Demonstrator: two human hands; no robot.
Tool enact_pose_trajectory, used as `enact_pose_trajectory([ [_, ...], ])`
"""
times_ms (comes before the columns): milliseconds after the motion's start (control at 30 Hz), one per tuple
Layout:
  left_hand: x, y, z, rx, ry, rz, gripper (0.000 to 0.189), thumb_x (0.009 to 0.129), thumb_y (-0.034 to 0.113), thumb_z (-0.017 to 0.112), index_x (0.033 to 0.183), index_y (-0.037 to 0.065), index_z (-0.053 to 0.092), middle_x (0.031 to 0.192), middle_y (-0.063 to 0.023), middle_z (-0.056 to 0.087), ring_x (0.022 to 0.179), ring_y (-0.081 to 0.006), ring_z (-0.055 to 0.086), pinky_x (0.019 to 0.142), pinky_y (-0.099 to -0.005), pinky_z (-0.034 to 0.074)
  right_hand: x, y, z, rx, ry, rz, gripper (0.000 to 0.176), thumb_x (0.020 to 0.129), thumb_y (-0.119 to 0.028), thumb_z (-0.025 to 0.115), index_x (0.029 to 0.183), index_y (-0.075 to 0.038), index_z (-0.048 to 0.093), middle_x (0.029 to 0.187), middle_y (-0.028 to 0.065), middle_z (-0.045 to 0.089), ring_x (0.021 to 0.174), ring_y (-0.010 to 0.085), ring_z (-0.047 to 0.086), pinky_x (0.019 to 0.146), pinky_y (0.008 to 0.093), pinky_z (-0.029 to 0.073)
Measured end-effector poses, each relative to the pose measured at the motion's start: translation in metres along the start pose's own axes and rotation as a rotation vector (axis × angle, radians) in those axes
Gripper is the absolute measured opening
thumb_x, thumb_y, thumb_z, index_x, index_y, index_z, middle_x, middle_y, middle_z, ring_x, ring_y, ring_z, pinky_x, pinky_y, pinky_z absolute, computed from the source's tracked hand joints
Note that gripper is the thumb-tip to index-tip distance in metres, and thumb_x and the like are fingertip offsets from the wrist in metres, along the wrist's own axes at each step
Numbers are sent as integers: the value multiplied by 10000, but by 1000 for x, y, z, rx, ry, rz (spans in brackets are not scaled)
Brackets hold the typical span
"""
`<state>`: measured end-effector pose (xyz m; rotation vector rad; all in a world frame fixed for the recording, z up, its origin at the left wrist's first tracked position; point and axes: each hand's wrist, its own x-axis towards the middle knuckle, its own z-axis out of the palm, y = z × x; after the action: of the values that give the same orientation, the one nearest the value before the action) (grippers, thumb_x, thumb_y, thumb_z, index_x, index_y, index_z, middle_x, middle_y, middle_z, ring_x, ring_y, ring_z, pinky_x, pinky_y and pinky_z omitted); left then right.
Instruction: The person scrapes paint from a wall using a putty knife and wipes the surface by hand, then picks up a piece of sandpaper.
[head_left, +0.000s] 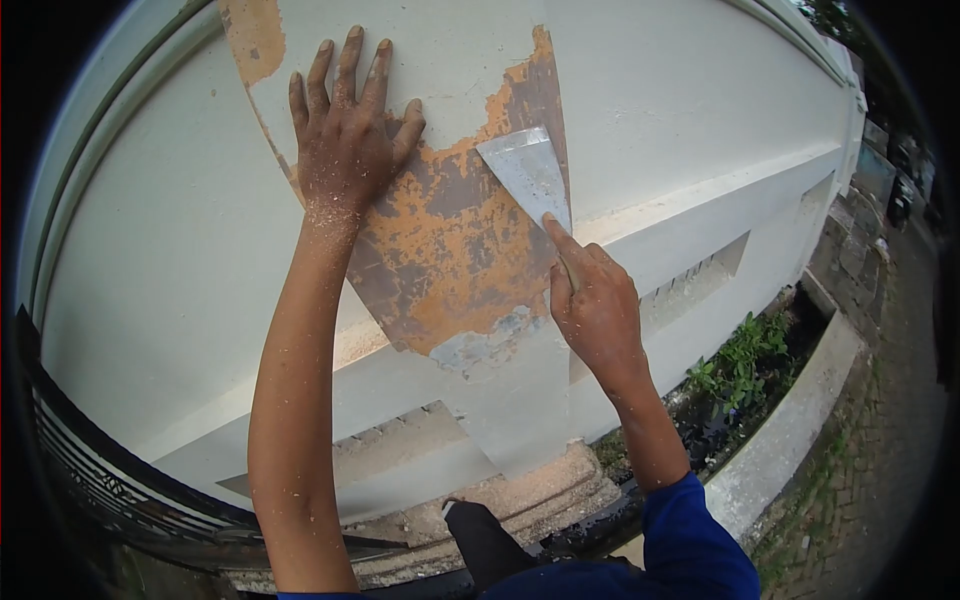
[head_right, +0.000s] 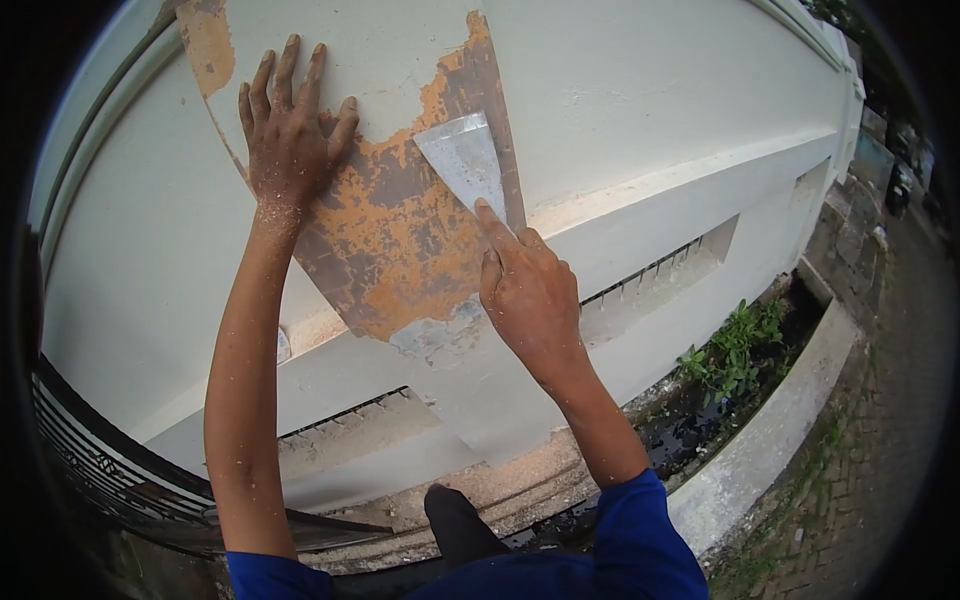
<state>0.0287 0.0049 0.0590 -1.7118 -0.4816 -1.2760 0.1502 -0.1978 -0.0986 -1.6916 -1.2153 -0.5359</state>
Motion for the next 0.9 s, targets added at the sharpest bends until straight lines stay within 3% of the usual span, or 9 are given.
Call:
enact_pose_trajectory([
  [100,1,-1,0,51,1,16,596,869,493,570,1405,242,495,1515,-32,374,1427,-247,270,1195,-500,137,7,-6,-2,-21,51,-28,502,849,-60,616,1347,-98,567,727,133,573,555,218,583,511,353,495],
  [200,0,-1,-1,45,1,22,592,869,493,568,1401,240,501,1515,-33,373,1427,-246,270,1194,-502,137,4,-8,-6,-5,-21,27,500,848,-60,618,1344,-89,567,725,129,570,547,217,574,511,354,493],
  [500,0,0,-1,57,-7,19,597,868,491,563,1406,242,494,1520,-32,364,1428,-246,265,1197,-495,130,6,-7,-7,25,9,-28,484,848,-45,615,1330,-84,579,698,131,563,551,220,579,493,346,486],
  [600,0,0,-1,-16,6,10,616,899,463,558,1455,242,409,1540,-30,318,1440,-253,241,1185,-522,185,4,-3,0,40,33,-46,481,849,-42,617,1327,-80,581,693,132,560,567,222,589,510,344,492],
  [700,0,0,-1,13,-7,9,615,896,466,562,1450,243,417,1537,-33,324,1438,-257,245,1184,-521,188,13,-12,1,75,38,-6,507,845,8,612,1341,-87,567,685,126,559,605,223,547,607,382,477],
  [800,0,0,-1,12,-4,13,615,894,474,562,1447,245,423,1534,-34,330,1435,-259,252,1183,-519,193,12,-15,-3,78,28,-5,508,843,8,613,1340,-86,567,692,127,566,610,221,553,608,378,480],
  [900,0,0,-3,14,-5,10,610,896,477,555,1445,244,426,1533,-33,332,1434,-259,254,1182,-518,194,-1,-1,-2,41,27,-65,481,854,-43,611,1331,-91,578,693,113,553,546,205,572,507,345,489],
])
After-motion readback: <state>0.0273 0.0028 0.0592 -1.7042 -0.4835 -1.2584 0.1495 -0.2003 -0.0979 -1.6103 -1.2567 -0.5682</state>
